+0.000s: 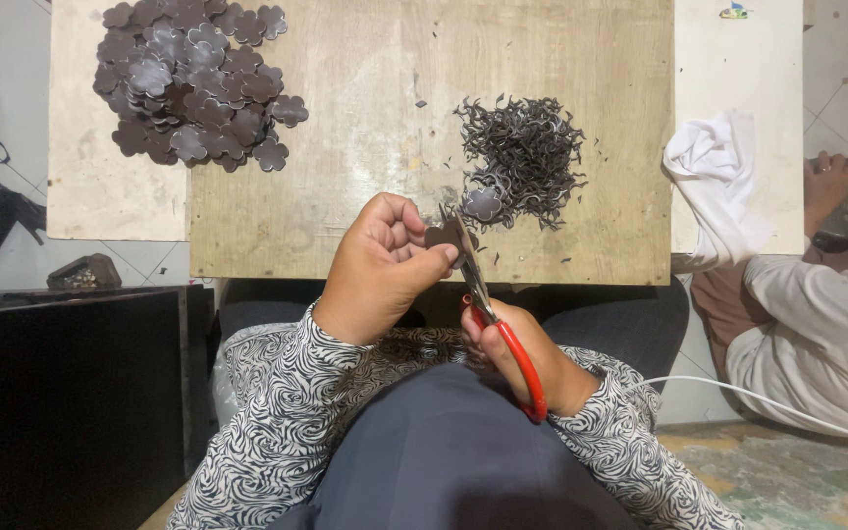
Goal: The person sits on the floor and uses red-handled scissors to trim the edges of dark brown flower-shaped pieces. They hold each piece in the left hand and cut with the right hand, placing finished pieces into a pile on the left and scraps in the center.
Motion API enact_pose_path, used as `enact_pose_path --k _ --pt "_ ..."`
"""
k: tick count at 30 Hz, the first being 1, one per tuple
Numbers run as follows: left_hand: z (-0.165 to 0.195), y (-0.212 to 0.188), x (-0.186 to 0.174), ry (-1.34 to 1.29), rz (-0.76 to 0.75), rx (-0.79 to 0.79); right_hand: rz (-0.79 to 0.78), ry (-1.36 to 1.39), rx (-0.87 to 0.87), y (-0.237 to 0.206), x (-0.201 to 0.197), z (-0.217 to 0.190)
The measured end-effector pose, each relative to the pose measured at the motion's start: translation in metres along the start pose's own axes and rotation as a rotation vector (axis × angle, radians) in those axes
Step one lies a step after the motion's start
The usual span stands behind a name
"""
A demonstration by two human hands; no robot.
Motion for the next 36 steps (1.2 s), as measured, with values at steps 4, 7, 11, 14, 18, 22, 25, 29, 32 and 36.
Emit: enact_pose_path --k 4,7,11,14,18,22,25,29,32,36 --pt "-0.003 0.0 0.0 0.022 0.003 -0.012 0.007 0.01 0.017 -0.001 0.0 0.001" --pt "-0.007 0.001 0.001 0.059 -0.021 -0.051 0.012 0.014 0.018 0.0 0.0 0.001" --pt "-0.01 -0.001 0.007 0.096 -0.093 -0.042 -0.014 0.02 0.015 0.001 0.0 0.0" --pt "-0.014 -0.002 0.01 0.057 -0.131 -0.091 -0.016 0.044 0.014 0.002 0.002 0.001" --pt "-0.016 -0.002 0.009 0.04 -0.129 -0.119 -0.062 0.092 0.005 0.0 0.002 0.002" --pt "-0.016 -0.002 0.008 0.02 -0.116 -0.126 -0.077 0.07 0.004 -0.001 0.0 0.003" --pt "-0.017 -0.002 0.007 0.018 -0.114 -0.123 -0.052 0.058 0.005 -0.001 -0.001 0.004" --pt "-0.017 -0.001 0.009 0.009 -0.117 -0.121 -0.016 0.043 0.005 -0.001 -0.001 0.004" --pt "-0.016 -0.002 0.012 0.019 -0.144 -0.124 -0.016 0.078 0.001 -0.001 0.001 0.002" --pt "-0.013 -0.003 0.012 0.041 -0.123 -0.118 -0.07 0.111 -0.023 -0.003 0.001 -0.004"
Point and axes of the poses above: each hand's wrist, its own y-axis towards the middle knuckle, its own x-axis out of the palm, z = x × y, the point moved 5 cm from there along y, towards the middle knuckle, and after that the axes turned 4 degrees about -z, right-handed, at the moved point
